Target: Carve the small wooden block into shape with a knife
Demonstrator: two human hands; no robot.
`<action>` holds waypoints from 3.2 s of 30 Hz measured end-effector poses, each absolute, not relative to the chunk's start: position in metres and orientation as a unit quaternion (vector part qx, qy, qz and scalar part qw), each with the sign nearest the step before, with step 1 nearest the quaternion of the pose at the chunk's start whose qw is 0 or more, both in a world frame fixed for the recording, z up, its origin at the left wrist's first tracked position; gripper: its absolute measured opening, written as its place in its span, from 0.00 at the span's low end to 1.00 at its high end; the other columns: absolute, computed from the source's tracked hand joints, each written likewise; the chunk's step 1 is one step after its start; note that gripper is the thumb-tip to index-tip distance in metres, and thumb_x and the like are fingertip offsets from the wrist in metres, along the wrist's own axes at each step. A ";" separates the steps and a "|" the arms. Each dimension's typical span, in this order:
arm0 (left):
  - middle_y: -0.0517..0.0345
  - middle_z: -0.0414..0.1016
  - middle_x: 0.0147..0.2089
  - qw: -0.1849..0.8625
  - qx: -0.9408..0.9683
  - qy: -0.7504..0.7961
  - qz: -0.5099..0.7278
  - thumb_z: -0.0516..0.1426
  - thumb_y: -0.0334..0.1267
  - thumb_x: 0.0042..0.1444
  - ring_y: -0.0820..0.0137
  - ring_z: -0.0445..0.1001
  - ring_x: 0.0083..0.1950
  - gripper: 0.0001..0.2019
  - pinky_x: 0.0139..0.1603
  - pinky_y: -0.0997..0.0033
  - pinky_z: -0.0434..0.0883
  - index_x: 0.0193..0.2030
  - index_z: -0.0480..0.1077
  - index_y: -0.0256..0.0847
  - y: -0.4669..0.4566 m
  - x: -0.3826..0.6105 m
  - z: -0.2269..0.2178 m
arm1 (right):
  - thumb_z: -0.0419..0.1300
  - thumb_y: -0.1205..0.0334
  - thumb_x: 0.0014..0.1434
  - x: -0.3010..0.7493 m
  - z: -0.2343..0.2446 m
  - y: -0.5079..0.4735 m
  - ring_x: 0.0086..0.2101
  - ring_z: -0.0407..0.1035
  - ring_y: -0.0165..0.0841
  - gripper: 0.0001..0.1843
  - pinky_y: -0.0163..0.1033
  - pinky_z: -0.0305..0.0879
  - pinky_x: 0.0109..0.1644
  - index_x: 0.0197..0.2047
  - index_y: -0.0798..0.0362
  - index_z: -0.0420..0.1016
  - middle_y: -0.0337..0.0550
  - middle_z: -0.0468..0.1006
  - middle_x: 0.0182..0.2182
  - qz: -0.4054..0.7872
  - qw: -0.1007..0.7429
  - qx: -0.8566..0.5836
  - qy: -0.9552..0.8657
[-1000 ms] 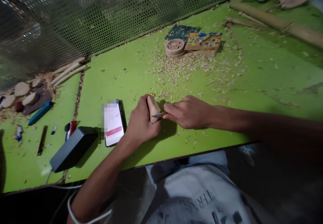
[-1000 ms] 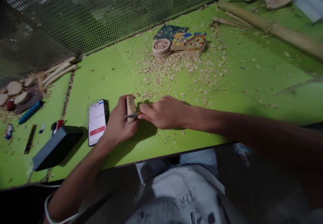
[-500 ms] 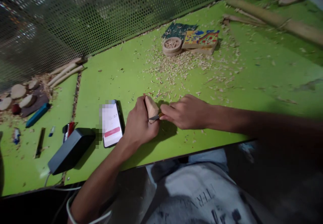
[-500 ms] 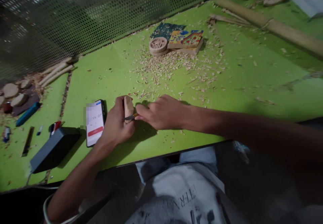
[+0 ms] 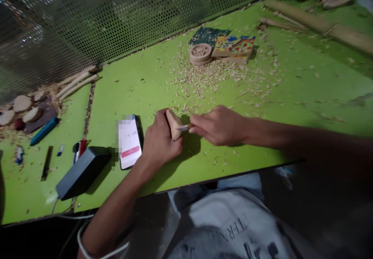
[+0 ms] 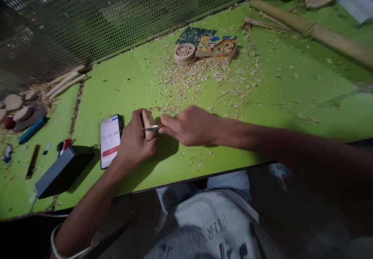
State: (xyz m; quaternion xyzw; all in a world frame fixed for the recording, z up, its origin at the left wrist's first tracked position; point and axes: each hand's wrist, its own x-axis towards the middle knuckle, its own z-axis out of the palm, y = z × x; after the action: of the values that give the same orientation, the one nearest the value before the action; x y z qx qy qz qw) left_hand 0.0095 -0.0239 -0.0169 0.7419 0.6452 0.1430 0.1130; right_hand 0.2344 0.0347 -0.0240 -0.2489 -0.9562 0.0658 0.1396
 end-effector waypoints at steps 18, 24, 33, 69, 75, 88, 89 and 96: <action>0.35 0.74 0.55 0.092 0.757 0.634 0.127 0.57 0.54 0.58 0.46 0.81 0.46 0.32 0.43 0.48 0.77 0.63 0.56 0.37 -0.027 0.012 -0.020 | 0.40 0.48 0.80 0.226 -0.032 0.020 0.23 0.69 0.32 0.26 0.42 0.39 0.32 0.52 0.56 0.73 0.46 0.84 0.30 0.052 0.080 -0.236 -0.967; 0.48 0.75 0.40 0.135 0.755 0.629 0.121 0.54 0.48 0.57 0.56 0.76 0.34 0.25 0.34 0.56 0.72 0.57 0.58 0.38 -0.031 0.015 -0.011 | 0.41 0.49 0.80 0.228 -0.028 0.029 0.23 0.64 0.31 0.26 0.41 0.38 0.32 0.54 0.56 0.75 0.46 0.84 0.31 0.059 0.088 -0.250 -0.963; 0.47 0.75 0.40 0.153 0.753 0.627 0.130 0.55 0.46 0.49 0.57 0.74 0.33 0.28 0.33 0.57 0.69 0.56 0.59 0.38 -0.032 0.015 -0.007 | 0.38 0.48 0.80 0.271 -0.026 0.095 0.23 0.59 0.29 0.31 0.38 0.47 0.33 0.51 0.60 0.75 0.42 0.76 0.28 0.036 0.224 -0.426 -0.876; 0.36 0.77 0.55 -0.023 0.734 0.671 0.106 0.63 0.55 0.53 0.47 0.81 0.46 0.36 0.39 0.54 0.75 0.63 0.59 0.37 -0.025 0.009 -0.008 | 0.42 0.50 0.80 0.227 -0.019 0.019 0.21 0.67 0.32 0.25 0.41 0.39 0.31 0.53 0.56 0.76 0.48 0.84 0.27 0.006 0.080 -0.282 -0.956; 0.38 0.77 0.54 -0.021 0.731 0.673 0.112 0.63 0.50 0.52 0.50 0.80 0.44 0.33 0.38 0.56 0.75 0.61 0.59 0.41 -0.022 0.006 -0.007 | 0.42 0.50 0.79 0.227 -0.022 0.023 0.21 0.63 0.31 0.25 0.41 0.40 0.32 0.55 0.55 0.76 0.46 0.83 0.27 0.012 0.086 -0.292 -0.952; 0.39 0.79 0.49 0.018 0.727 0.676 0.121 0.61 0.48 0.51 0.50 0.80 0.39 0.30 0.36 0.53 0.75 0.58 0.60 0.40 -0.024 0.002 -0.006 | 0.40 0.49 0.79 0.245 -0.023 0.061 0.21 0.56 0.29 0.26 0.39 0.41 0.30 0.51 0.58 0.74 0.42 0.78 0.26 0.042 0.156 -0.364 -0.917; 0.40 0.79 0.48 0.020 0.729 0.674 0.119 0.61 0.49 0.51 0.51 0.80 0.39 0.30 0.36 0.54 0.75 0.58 0.61 0.40 -0.023 0.003 -0.006 | 0.40 0.49 0.79 0.238 -0.024 0.048 0.21 0.58 0.30 0.27 0.40 0.39 0.30 0.51 0.57 0.74 0.43 0.79 0.27 0.045 0.150 -0.327 -0.932; 0.42 0.80 0.47 0.027 0.738 0.664 0.119 0.59 0.51 0.54 0.52 0.81 0.39 0.28 0.35 0.58 0.74 0.58 0.61 0.39 -0.026 0.007 -0.009 | 0.41 0.49 0.79 0.225 -0.026 0.021 0.23 0.68 0.32 0.25 0.43 0.35 0.32 0.51 0.56 0.73 0.47 0.84 0.29 0.048 0.099 -0.268 -0.957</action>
State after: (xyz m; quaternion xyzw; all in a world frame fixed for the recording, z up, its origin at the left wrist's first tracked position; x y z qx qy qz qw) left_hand 0.0068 -0.0255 -0.0087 0.7378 0.6638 0.1194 0.0271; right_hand 0.2247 0.0215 -0.0262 -0.2684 -0.9570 0.0477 0.0991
